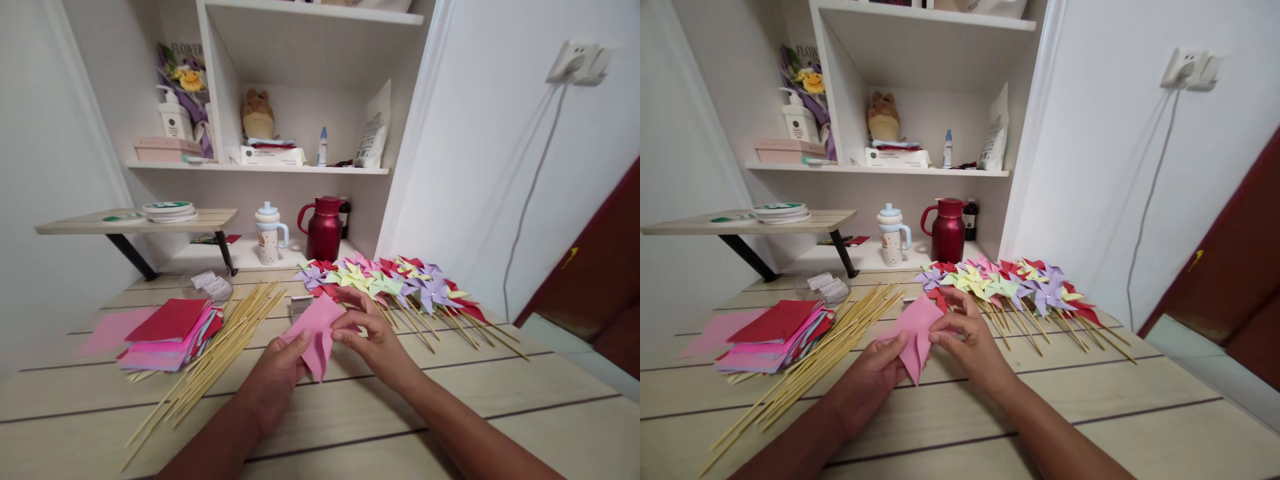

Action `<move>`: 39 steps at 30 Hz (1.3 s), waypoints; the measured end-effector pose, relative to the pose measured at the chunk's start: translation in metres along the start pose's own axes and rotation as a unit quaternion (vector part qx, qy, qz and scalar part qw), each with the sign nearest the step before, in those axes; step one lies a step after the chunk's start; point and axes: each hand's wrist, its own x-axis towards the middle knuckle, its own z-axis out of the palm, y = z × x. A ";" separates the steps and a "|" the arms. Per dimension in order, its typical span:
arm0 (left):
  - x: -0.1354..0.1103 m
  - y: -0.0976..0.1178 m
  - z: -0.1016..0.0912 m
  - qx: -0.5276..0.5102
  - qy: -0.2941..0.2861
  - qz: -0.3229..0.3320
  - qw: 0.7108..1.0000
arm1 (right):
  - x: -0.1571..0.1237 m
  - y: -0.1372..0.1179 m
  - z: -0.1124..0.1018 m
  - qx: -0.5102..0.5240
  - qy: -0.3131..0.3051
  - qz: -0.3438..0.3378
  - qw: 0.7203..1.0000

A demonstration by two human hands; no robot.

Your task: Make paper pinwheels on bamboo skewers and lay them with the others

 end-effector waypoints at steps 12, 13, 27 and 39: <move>0.004 0.002 -0.002 -0.019 0.115 0.075 0.990 | -0.003 -0.004 -0.003 -0.138 0.018 -0.087 0.986; 0.004 0.003 -0.002 -0.020 0.127 0.080 0.989 | -0.003 -0.005 -0.003 -0.157 0.018 -0.102 0.982; 0.000 0.005 0.003 -0.064 0.076 0.067 0.993 | -0.007 -0.017 0.000 -0.269 -0.023 -0.200 0.942; -0.002 0.000 0.008 -0.086 0.092 0.072 0.989 | -0.008 -0.019 0.003 -0.248 -0.010 -0.234 0.940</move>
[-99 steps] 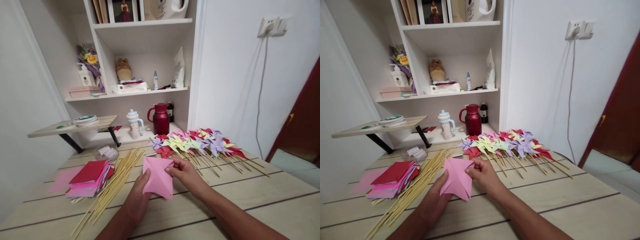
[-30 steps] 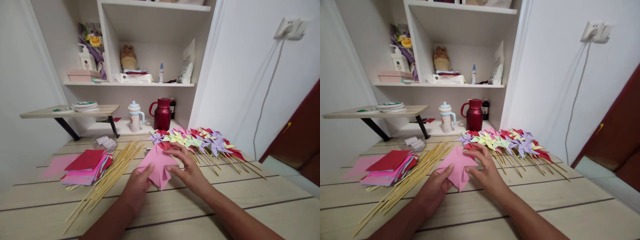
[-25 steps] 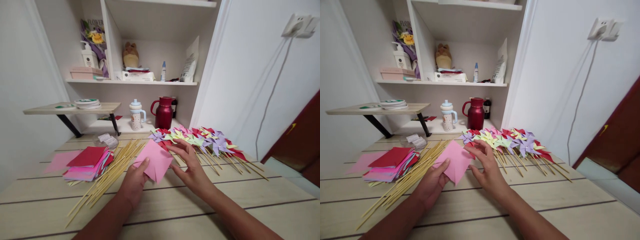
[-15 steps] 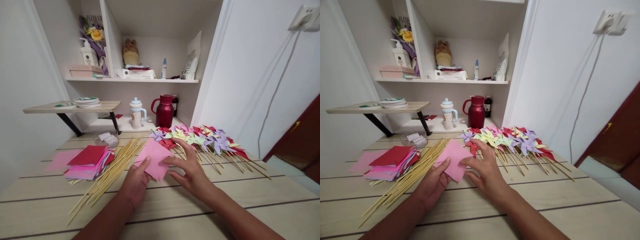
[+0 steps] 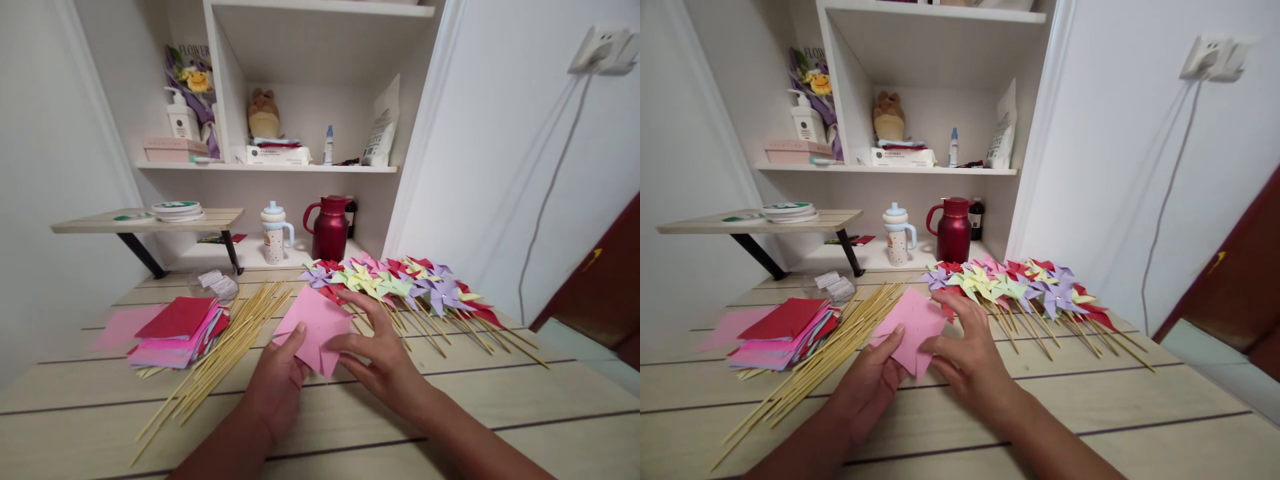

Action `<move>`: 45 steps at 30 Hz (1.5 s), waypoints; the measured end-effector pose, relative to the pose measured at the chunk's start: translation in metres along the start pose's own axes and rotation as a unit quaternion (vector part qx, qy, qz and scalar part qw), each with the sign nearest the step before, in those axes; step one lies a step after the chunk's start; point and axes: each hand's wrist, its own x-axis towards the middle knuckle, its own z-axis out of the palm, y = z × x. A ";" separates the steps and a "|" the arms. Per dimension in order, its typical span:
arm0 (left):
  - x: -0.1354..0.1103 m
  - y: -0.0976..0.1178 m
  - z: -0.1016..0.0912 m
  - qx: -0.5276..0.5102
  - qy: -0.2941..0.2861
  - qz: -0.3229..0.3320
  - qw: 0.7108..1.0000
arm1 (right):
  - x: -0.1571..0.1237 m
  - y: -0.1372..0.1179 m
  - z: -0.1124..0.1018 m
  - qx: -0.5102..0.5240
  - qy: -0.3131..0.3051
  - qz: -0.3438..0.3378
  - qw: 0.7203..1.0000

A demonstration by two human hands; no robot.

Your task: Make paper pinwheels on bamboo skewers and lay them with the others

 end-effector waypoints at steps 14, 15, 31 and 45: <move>-0.003 0.000 0.004 0.038 -0.035 0.010 0.999 | -0.001 0.003 0.009 0.156 0.029 0.188 0.969; -0.003 0.000 0.004 0.041 -0.036 0.010 0.998 | -0.001 0.002 0.008 0.166 0.027 0.195 0.966; -0.005 -0.004 0.006 0.044 -0.045 -0.004 0.998 | 0.002 0.001 0.004 0.167 0.018 0.210 0.963; -0.009 -0.009 0.014 0.084 0.007 0.021 0.996 | 0.003 0.002 0.003 0.169 0.001 0.199 0.965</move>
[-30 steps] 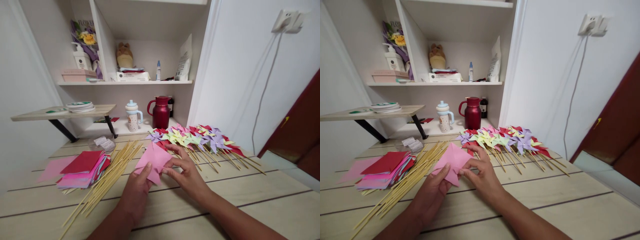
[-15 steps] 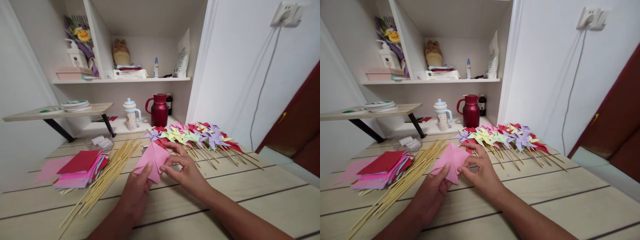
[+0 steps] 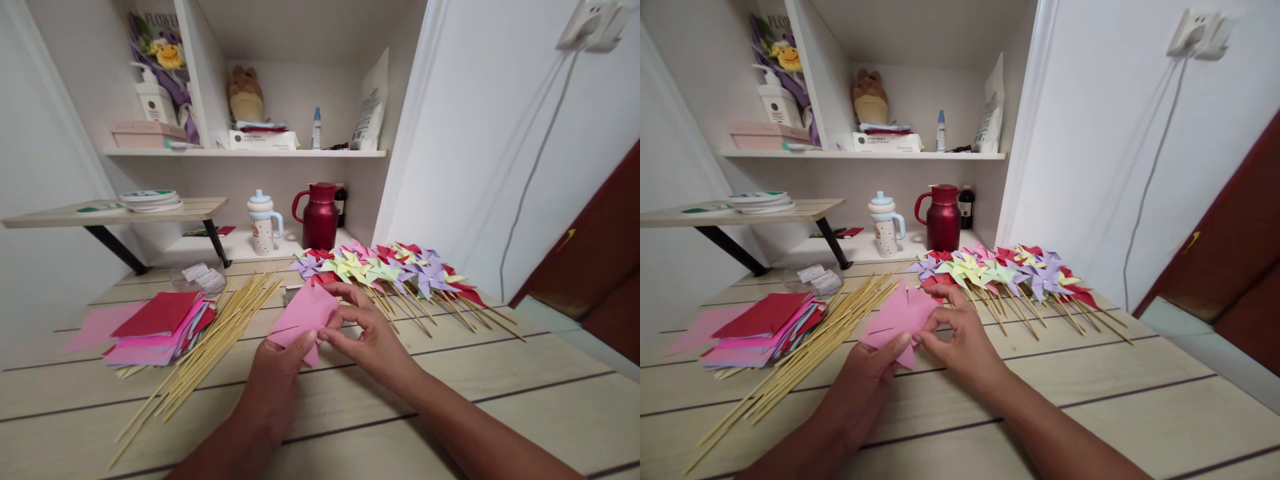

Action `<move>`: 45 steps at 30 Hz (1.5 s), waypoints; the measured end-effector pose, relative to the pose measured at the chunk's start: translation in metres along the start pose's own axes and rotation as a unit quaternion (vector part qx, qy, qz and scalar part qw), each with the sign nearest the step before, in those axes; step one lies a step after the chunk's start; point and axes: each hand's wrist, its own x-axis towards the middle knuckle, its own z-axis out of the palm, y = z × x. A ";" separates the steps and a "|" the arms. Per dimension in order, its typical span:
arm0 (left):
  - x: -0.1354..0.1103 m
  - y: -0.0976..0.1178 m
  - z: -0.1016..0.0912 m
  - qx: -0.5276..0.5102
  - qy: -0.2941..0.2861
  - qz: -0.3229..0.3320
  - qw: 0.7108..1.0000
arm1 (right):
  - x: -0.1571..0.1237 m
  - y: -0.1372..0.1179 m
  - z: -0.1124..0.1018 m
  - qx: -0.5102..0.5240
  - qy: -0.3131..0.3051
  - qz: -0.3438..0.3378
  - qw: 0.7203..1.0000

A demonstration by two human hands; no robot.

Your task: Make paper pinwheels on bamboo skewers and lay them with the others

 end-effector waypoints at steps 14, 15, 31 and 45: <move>0.004 0.012 -0.009 0.273 0.114 0.039 0.955 | -0.002 0.003 -0.010 0.078 0.021 0.029 0.996; 0.005 0.011 -0.010 0.279 0.111 0.043 0.953 | -0.001 0.003 -0.011 0.097 0.015 0.036 0.995; -0.002 0.005 -0.007 0.400 0.030 0.195 0.895 | 0.000 -0.011 -0.018 -0.040 -0.054 0.036 0.997; 0.000 0.005 -0.016 0.544 0.003 0.341 0.766 | -0.002 -0.008 -0.012 -0.108 -0.052 -0.026 0.992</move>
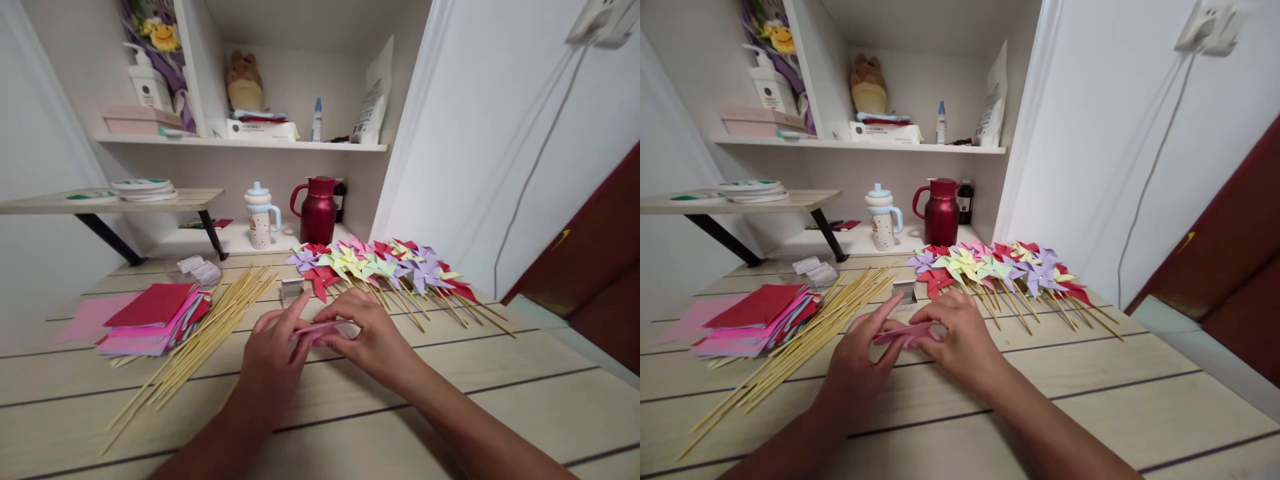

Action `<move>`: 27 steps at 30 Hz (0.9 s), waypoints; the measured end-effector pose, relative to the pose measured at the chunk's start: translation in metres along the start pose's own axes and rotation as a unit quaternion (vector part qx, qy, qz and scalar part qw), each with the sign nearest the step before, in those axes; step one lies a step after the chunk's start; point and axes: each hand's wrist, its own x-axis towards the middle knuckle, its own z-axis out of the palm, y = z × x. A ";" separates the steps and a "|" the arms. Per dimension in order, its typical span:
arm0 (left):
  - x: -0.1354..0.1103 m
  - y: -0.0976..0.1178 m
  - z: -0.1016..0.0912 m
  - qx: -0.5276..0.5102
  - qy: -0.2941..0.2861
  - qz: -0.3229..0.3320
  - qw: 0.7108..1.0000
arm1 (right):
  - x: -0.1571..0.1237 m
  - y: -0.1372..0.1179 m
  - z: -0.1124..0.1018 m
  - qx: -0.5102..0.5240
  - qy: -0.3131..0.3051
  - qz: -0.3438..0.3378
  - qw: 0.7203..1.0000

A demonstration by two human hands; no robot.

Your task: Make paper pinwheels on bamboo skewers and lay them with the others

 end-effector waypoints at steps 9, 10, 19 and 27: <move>-0.004 -0.008 0.006 0.098 -0.001 0.118 0.988 | 0.001 -0.002 0.000 0.025 -0.007 0.020 0.999; -0.004 -0.007 0.006 0.092 0.004 0.110 0.990 | 0.001 -0.002 0.001 0.047 -0.007 0.046 0.998; 0.002 -0.010 -0.001 -0.186 0.126 -0.230 0.947 | 0.006 0.008 0.012 0.461 0.129 0.317 0.819; 0.000 -0.006 0.022 -0.362 -0.040 -0.236 0.901 | 0.003 0.002 0.018 0.528 0.108 0.329 0.776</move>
